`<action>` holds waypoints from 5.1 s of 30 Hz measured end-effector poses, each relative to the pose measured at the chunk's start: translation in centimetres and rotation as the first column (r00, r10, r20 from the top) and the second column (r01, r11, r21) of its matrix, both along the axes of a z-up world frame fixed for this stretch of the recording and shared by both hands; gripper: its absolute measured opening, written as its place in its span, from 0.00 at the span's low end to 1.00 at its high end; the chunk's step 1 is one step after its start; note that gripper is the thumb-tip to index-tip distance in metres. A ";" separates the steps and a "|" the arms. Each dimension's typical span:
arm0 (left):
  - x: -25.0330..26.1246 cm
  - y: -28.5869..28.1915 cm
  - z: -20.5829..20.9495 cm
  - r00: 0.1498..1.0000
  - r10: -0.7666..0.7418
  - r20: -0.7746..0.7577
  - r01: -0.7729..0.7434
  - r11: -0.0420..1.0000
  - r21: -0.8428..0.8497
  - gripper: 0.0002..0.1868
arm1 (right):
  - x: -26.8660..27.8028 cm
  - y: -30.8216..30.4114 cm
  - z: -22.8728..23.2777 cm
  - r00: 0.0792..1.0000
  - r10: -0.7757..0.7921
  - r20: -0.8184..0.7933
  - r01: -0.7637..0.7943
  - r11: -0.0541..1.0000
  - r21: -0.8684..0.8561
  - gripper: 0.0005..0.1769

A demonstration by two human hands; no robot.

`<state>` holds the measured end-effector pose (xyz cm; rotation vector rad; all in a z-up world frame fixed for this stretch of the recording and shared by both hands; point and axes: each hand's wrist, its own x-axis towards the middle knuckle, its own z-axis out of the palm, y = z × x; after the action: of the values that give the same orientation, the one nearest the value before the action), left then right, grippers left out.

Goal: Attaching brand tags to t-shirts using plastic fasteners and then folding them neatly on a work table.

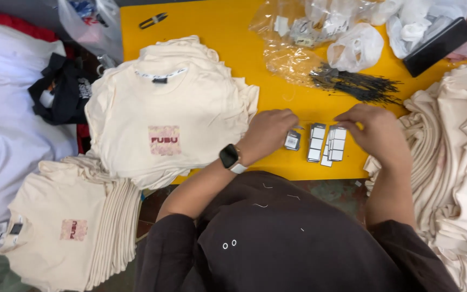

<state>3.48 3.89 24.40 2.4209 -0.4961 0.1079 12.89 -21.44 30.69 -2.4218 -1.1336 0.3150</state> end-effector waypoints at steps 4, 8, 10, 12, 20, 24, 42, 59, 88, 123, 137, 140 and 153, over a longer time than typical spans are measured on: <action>-3.7 3.5 1.1 0.985 0.130 0.114 -0.135 0.990 0.041 0.12 | -1.2 2.1 -0.3 0.984 -0.076 -0.164 0.123 0.946 0.300 0.01; -6.2 6.6 2.5 0.948 0.295 -0.118 -0.315 0.923 -0.222 0.05 | -1.0 7.1 -6.8 0.827 -0.111 -0.551 0.472 0.670 0.574 0.14; -7.5 7.8 2.5 0.927 0.341 -0.155 -0.372 0.887 -0.274 0.06 | -2.1 10.6 -8.1 0.719 -0.034 -0.695 0.552 0.636 0.540 0.15; -8.8 9.0 2.1 0.902 0.384 -0.197 -0.429 0.843 -0.323 0.06 | -4.1 14.1 -7.8 0.580 0.048 -0.813 0.626 0.611 0.483 0.19; -13.8 13.4 0.8 0.834 0.470 -0.288 -0.551 0.706 -0.445 0.08 | -9.3 24.6 -8.8 0.532 0.251 -0.809 0.712 0.384 0.588 0.13; -15.6 17.0 0.4 0.806 0.506 -0.309 -0.585 0.598 -0.548 0.12 | -9.6 26.9 -8.5 0.590 0.200 -0.782 0.722 0.305 0.622 0.09; -17.5 25.4 2.3 0.796 0.604 0.046 -0.505 0.703 -0.501 0.14 | -17.0 35.9 -3.4 0.962 -0.128 0.240 -0.012 0.860 0.510 0.03; -15.4 28.8 -3.1 0.761 0.335 0.555 -0.406 0.914 0.005 0.03 | -14.2 38.2 -8.7 0.673 0.050 -0.738 0.425 0.791 0.441 0.07; -4.6 33.6 -13.2 0.809 0.449 0.379 -0.509 0.858 0.071 0.12 | -5.4 41.2 -17.0 0.825 -0.247 -0.508 0.500 0.739 0.451 0.15; -9.7 32.3 -3.9 0.995 -0.090 -0.045 0.089 0.996 -0.013 0.18 | -3.0 41.3 -13.3 0.995 -0.033 -0.091 0.036 0.999 0.033 0.26; -9.9 32.0 -8.2 0.997 0.081 -0.017 -0.082 0.942 -0.324 0.03 | -3.1 46.6 -13.7 0.994 0.107 -0.016 -0.101 0.975 0.197 0.10; -9.9 32.8 -9.0 0.934 0.285 -0.216 -0.357 0.698 -0.620 0.06 | -3.3 47.2 -14.2 0.992 0.114 -0.056 -0.084 0.919 0.384 0.06; -8.0 35.4 -11.8 0.770 0.126 -0.626 -0.609 -0.148 -0.779 0.05 | -5.1 46.1 -13.1 0.963 0.063 0.261 -0.193 0.836 0.513 0.06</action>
<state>-4.47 39.33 12.61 0.8672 0.4935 0.1974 7.75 24.69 17.62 -1.9170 -1.2835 -0.2365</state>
